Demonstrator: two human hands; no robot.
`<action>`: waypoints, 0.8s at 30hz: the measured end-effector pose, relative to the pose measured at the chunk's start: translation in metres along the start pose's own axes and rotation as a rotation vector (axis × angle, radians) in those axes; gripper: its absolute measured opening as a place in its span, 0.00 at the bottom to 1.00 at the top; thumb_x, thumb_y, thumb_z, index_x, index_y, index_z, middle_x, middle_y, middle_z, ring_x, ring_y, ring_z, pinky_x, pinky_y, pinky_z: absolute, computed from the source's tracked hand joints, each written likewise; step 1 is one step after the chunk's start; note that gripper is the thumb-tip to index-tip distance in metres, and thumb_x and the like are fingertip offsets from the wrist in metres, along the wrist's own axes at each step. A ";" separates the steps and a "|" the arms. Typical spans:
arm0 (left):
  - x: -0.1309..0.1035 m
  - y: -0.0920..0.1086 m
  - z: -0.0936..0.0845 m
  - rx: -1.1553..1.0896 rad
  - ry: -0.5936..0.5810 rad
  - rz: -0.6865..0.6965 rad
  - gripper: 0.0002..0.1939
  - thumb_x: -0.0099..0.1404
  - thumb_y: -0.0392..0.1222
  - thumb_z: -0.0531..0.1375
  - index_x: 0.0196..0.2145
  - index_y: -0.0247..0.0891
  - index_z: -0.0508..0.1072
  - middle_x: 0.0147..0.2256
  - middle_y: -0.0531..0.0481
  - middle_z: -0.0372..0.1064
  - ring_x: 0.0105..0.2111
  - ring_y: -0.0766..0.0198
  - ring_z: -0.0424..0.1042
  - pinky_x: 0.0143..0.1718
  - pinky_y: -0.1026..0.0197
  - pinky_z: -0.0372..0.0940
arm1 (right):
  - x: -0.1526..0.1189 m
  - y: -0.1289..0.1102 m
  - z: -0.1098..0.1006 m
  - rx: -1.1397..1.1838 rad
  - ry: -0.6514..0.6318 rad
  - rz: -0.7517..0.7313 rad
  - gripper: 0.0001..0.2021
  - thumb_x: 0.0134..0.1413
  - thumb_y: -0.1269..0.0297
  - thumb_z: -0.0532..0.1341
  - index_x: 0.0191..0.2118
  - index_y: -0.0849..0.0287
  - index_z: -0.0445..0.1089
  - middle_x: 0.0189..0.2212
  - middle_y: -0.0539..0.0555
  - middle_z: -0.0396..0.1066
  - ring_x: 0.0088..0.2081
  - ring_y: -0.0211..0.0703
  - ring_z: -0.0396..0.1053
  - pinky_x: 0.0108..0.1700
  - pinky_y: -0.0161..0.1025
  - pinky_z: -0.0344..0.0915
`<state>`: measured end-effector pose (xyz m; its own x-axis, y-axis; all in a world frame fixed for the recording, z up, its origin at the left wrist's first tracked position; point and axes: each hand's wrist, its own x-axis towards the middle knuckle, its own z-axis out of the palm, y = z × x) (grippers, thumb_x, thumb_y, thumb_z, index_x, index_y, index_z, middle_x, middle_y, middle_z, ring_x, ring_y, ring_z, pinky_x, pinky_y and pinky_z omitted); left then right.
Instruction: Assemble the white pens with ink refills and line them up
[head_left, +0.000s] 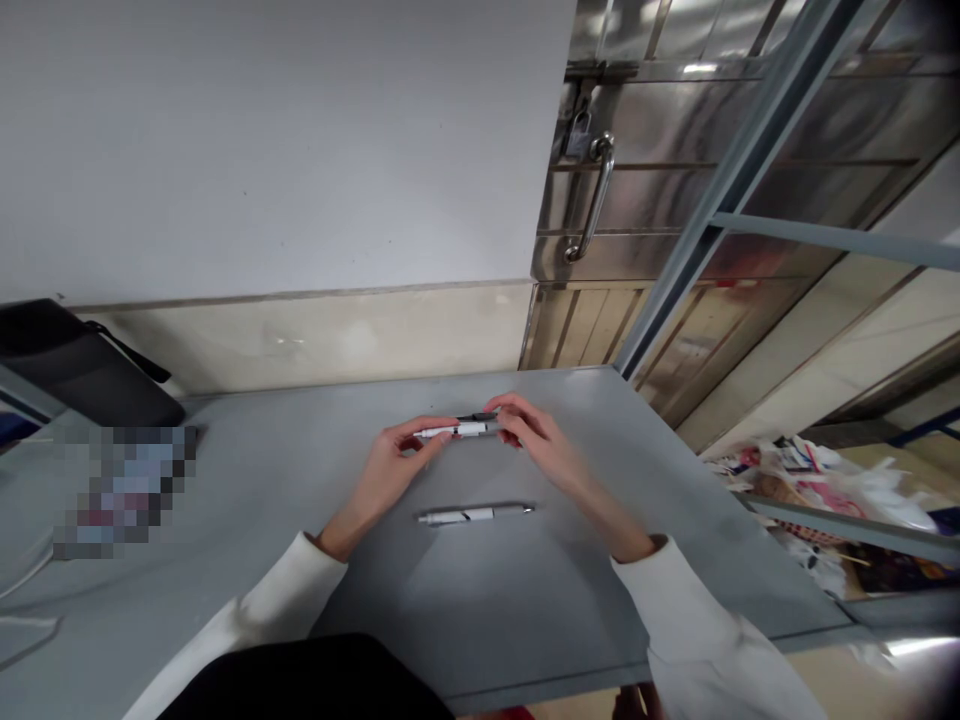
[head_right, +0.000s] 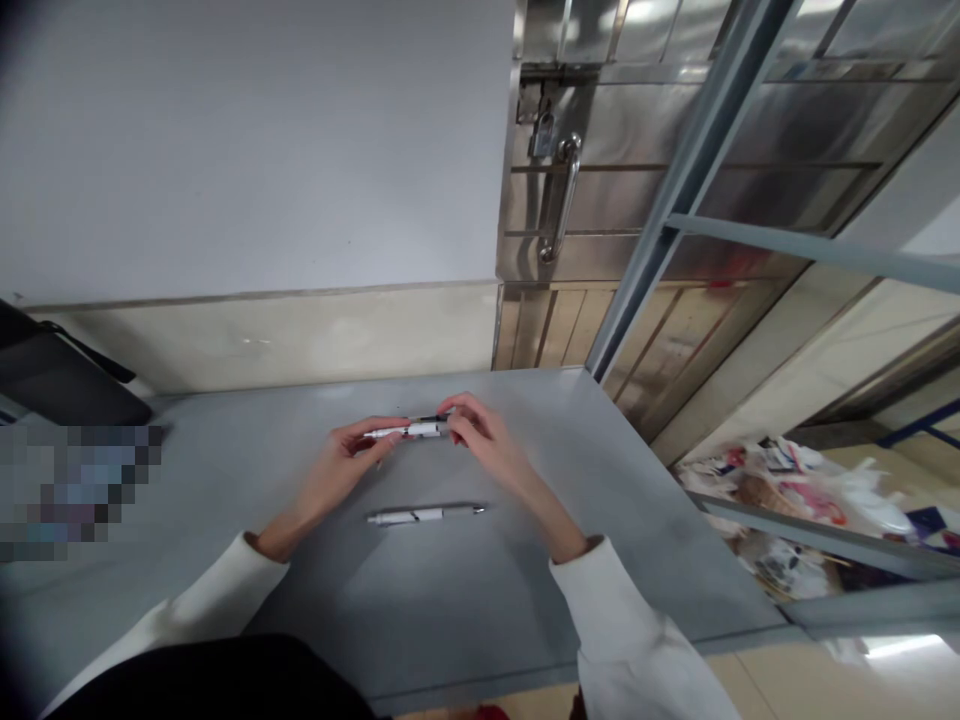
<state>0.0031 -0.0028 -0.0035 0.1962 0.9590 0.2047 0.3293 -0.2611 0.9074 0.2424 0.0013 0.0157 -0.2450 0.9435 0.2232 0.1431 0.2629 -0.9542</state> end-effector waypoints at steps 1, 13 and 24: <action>0.000 0.000 0.000 0.001 0.000 0.005 0.17 0.70 0.54 0.64 0.50 0.46 0.84 0.46 0.48 0.84 0.34 0.58 0.77 0.34 0.61 0.67 | 0.000 0.000 0.000 0.001 0.003 -0.013 0.13 0.63 0.49 0.61 0.43 0.52 0.72 0.26 0.47 0.65 0.29 0.42 0.63 0.34 0.40 0.59; 0.001 0.002 0.000 -0.011 0.006 0.020 0.17 0.69 0.54 0.65 0.49 0.46 0.85 0.47 0.47 0.84 0.42 0.53 0.80 0.38 0.59 0.70 | -0.001 0.001 0.001 -0.002 0.006 -0.006 0.13 0.65 0.47 0.61 0.45 0.50 0.73 0.27 0.47 0.64 0.29 0.43 0.62 0.34 0.41 0.59; -0.001 0.010 -0.002 -0.101 0.005 0.030 0.15 0.69 0.52 0.65 0.46 0.42 0.85 0.37 0.47 0.83 0.35 0.58 0.77 0.39 0.58 0.70 | 0.000 0.003 -0.001 0.115 -0.070 0.020 0.16 0.66 0.45 0.60 0.44 0.52 0.72 0.22 0.44 0.55 0.25 0.40 0.55 0.31 0.40 0.53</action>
<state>0.0047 -0.0066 0.0062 0.1996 0.9515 0.2340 0.2289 -0.2774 0.9331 0.2433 0.0025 0.0131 -0.3104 0.9309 0.1927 0.0391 0.2151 -0.9758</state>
